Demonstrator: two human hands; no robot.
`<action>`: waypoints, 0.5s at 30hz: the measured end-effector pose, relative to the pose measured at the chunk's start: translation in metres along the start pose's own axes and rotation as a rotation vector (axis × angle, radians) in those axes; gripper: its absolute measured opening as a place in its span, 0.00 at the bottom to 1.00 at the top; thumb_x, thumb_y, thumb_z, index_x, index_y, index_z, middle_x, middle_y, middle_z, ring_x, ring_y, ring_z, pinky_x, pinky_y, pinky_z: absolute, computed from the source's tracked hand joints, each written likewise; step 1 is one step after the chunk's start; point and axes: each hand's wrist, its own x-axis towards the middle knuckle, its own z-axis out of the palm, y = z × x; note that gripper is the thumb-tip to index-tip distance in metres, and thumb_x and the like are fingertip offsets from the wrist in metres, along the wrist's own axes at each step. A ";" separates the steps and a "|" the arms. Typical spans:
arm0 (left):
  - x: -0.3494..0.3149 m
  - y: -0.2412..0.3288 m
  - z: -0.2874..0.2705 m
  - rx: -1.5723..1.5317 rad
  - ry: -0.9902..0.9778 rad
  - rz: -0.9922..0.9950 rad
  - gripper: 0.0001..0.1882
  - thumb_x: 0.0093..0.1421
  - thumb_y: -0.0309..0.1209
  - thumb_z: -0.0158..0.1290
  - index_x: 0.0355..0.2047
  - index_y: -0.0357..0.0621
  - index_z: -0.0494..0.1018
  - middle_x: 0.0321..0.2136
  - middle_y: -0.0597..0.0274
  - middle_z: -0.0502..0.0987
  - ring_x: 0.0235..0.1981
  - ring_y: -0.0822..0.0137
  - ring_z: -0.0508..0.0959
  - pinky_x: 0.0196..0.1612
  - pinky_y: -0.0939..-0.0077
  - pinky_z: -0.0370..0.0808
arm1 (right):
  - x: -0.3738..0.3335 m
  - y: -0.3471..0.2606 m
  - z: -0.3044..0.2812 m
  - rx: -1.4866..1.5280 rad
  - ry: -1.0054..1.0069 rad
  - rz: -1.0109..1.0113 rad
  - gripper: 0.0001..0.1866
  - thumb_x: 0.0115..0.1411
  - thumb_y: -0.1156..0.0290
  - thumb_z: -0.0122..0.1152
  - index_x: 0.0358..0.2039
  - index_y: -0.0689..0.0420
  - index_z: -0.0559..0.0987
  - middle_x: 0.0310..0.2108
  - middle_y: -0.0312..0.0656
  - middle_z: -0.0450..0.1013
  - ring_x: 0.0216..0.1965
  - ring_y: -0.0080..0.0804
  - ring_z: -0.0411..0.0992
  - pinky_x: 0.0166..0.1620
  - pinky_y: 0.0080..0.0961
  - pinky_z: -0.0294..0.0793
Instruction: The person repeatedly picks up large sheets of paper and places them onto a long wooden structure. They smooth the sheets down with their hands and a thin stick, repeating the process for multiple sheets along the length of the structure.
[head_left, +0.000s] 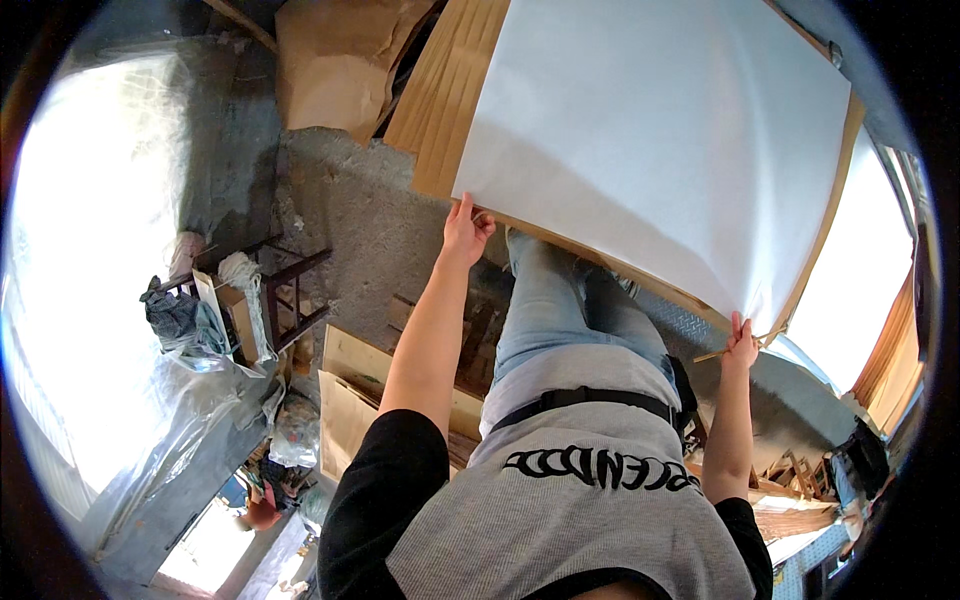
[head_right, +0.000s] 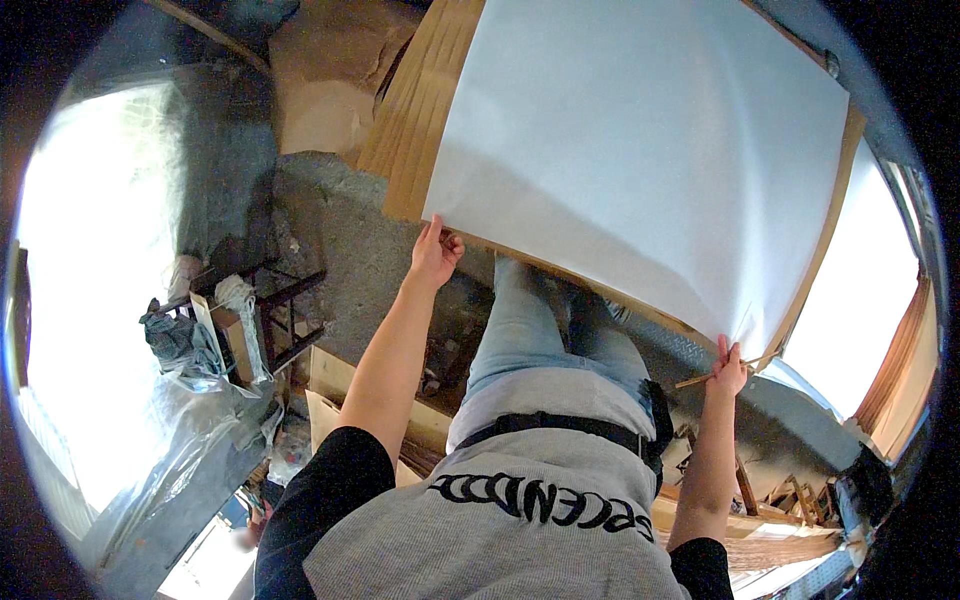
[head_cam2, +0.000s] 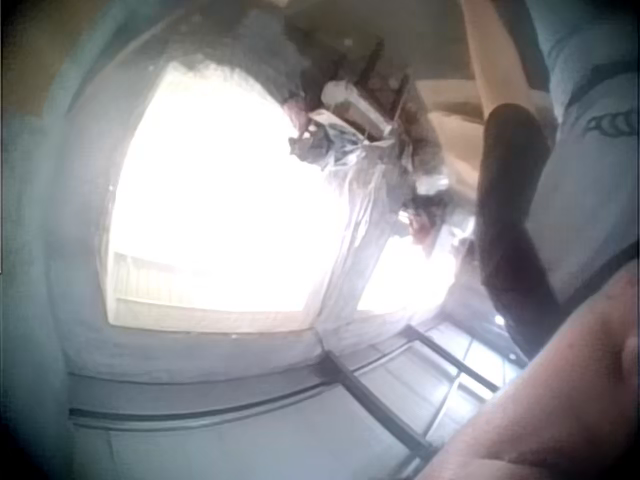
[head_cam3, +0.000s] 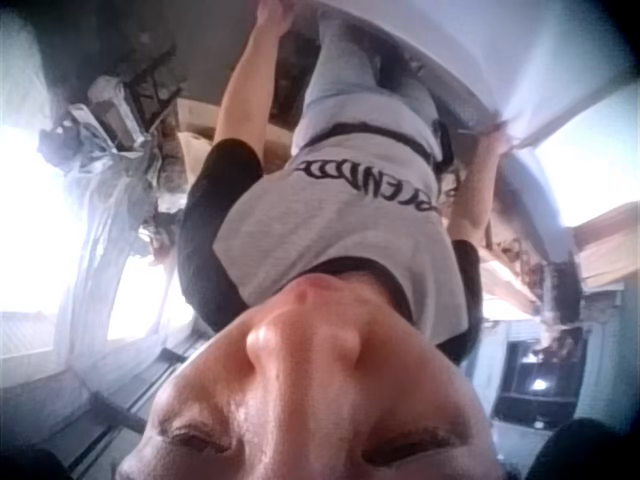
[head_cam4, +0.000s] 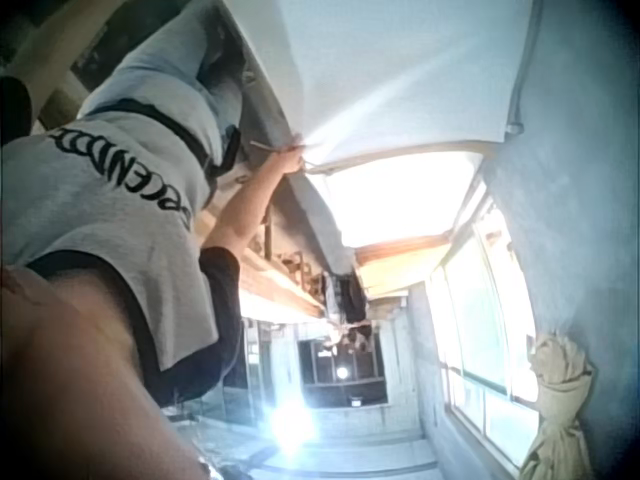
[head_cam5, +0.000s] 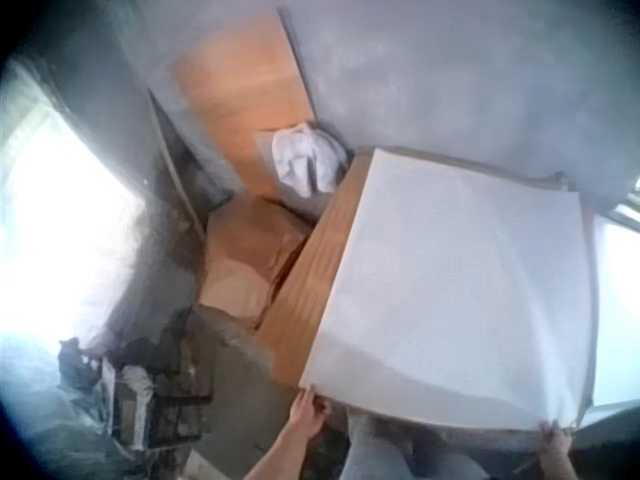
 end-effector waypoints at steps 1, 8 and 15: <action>0.001 0.000 -0.003 0.006 -0.013 0.001 0.10 0.60 0.39 0.41 0.33 0.45 0.61 0.22 0.63 0.66 0.19 0.69 0.69 0.19 0.77 0.67 | 0.002 0.001 -0.002 -0.002 -0.016 0.002 0.08 0.56 0.69 0.53 0.26 0.57 0.65 0.33 0.48 0.73 0.17 0.16 0.67 0.12 0.13 0.47; 0.001 0.000 -0.004 0.005 -0.009 0.021 0.10 0.61 0.38 0.38 0.34 0.45 0.61 0.25 0.63 0.66 0.21 0.69 0.70 0.21 0.75 0.69 | 0.010 0.005 -0.016 -0.043 -0.078 -0.017 0.08 0.56 0.70 0.52 0.32 0.59 0.64 0.31 0.41 0.72 0.27 0.23 0.72 0.11 0.13 0.47; 0.002 0.001 -0.001 -0.009 0.002 0.041 0.08 0.61 0.35 0.39 0.33 0.43 0.61 0.24 0.61 0.67 0.21 0.66 0.70 0.22 0.72 0.68 | 0.022 0.012 -0.023 -0.052 -0.088 0.002 0.10 0.56 0.71 0.52 0.36 0.59 0.64 0.33 0.38 0.71 0.32 0.26 0.74 0.10 0.13 0.48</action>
